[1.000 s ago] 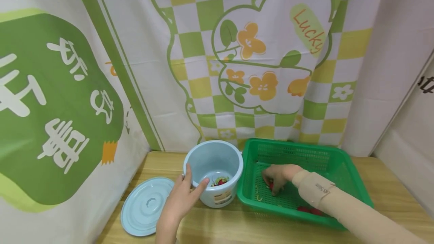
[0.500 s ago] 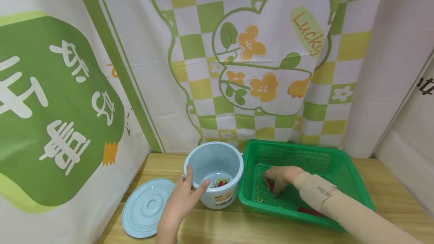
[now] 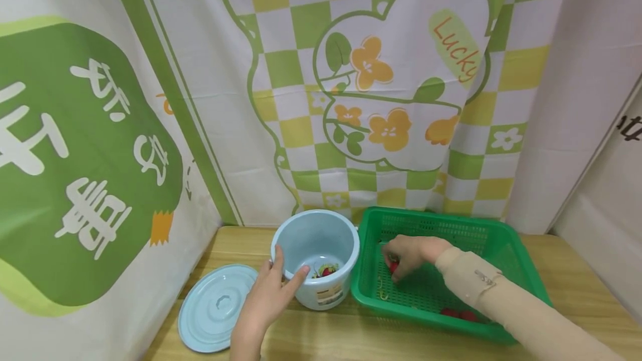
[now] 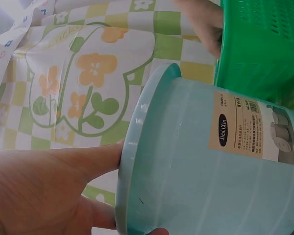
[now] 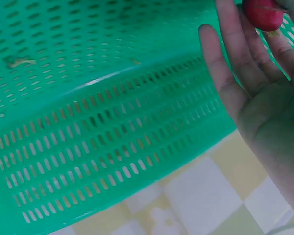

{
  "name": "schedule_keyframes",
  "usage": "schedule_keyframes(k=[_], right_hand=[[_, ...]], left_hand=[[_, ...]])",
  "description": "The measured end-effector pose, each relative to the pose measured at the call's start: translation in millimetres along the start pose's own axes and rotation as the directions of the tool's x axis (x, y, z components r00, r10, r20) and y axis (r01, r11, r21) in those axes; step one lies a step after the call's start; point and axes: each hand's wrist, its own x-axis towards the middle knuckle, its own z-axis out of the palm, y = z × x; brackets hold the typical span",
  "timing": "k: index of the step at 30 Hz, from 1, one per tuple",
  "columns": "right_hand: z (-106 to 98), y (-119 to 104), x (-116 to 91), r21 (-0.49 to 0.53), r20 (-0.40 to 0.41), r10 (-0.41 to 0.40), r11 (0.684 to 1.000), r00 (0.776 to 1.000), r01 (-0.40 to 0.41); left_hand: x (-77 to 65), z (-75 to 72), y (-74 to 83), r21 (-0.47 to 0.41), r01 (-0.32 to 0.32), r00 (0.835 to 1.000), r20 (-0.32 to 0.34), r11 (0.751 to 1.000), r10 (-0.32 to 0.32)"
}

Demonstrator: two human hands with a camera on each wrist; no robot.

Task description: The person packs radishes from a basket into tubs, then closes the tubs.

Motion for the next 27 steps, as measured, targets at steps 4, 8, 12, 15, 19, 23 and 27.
schedule_keyframes(k=[4, 8, 12, 15, 19, 23, 27], right_hand=[[-14, -11, 2, 0.026, -0.012, -0.030, 0.999, 0.999, 0.030], [-28, -21, 2, 0.017, -0.014, -0.028, 0.999, 1.000, 0.028], [-46, -32, -1, 0.014, -0.015, -0.040, 0.999, 0.999, 0.040], [-64, -42, -5, 0.037, -0.025, -0.061, 0.997, 0.998, 0.062], [-92, -57, -10, 0.047, -0.077, -0.080, 0.995, 0.994, 0.084], [-116, -74, -10, 0.018, -0.104, -0.098, 0.995, 0.990, 0.100], [-130, -91, 0, -0.006, -0.098, -0.116, 0.993, 0.988, 0.116]], left_hand=[[-0.6, -0.8, -0.8, 0.004, -0.004, 1.000, -0.012, 1.000, 0.004], [-0.7, -0.3, -1.3, 0.013, -0.016, 1.000, -0.015, 1.000, 0.016], [-0.9, 0.6, -0.7, 0.015, -0.027, 0.999, -0.018, 1.000, 0.028], [-0.9, 1.5, -1.0, 0.011, -0.036, 0.999, -0.022, 0.999, 0.037], [-0.6, 2.4, -1.3, 0.015, -0.038, 0.999, -0.025, 0.999, 0.038], [0.6, 2.4, -2.6, 0.021, -0.032, 0.999, -0.016, 0.999, 0.033], [1.3, 1.4, -3.7, 0.033, -0.032, 0.999, -0.022, 0.999, 0.033]])
